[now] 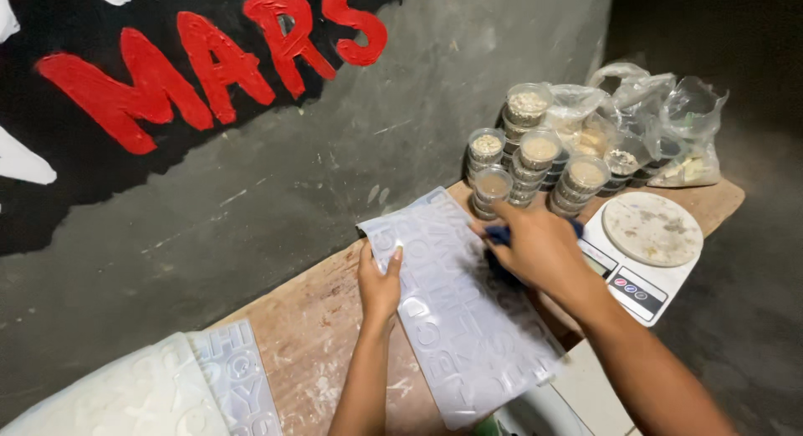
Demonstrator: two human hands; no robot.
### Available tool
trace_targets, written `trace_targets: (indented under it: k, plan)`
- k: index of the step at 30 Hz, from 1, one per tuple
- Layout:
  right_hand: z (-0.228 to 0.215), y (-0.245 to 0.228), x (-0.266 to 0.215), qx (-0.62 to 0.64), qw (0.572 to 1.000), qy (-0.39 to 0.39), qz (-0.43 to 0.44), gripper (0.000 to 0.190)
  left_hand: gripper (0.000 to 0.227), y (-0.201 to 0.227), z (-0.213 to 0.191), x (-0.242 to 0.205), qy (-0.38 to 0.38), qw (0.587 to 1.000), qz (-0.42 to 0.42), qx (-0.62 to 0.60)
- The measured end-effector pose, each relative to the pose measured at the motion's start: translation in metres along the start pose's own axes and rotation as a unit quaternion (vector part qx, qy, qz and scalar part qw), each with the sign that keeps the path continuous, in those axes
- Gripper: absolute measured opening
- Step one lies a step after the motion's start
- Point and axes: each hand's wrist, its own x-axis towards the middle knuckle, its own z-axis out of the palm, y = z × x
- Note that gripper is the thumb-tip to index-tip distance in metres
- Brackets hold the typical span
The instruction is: The person wipes the surface of flexible plastic molds with a dark cloth. They handle multiple molds, wiping each one individually on a wooden workbench.
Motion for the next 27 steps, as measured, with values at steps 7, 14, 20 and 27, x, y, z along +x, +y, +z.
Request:
trace_targets:
  k: [7,14,20,27]
  plan:
    - [0.009,0.025,-0.059,0.023,0.976,-0.209,0.060,0.058,0.067,-0.016,0.024,-0.015,0.074,0.997,0.008,0.025]
    - [0.043,0.065,-0.052,0.066,0.964,-0.222,0.130,0.055,0.062,-0.010,0.048,-0.043,0.142,0.976,0.073,-0.149]
    - [0.057,0.088,-0.041,0.193,0.952,-0.217,0.095,0.036,0.059,0.021,0.032,-0.048,0.106,0.977,0.153,-0.108]
    - [0.084,0.101,-0.029,0.082,0.978,-0.142,0.129,0.023,0.102,-0.009,0.032,-0.018,0.074,0.994,0.000,0.074]
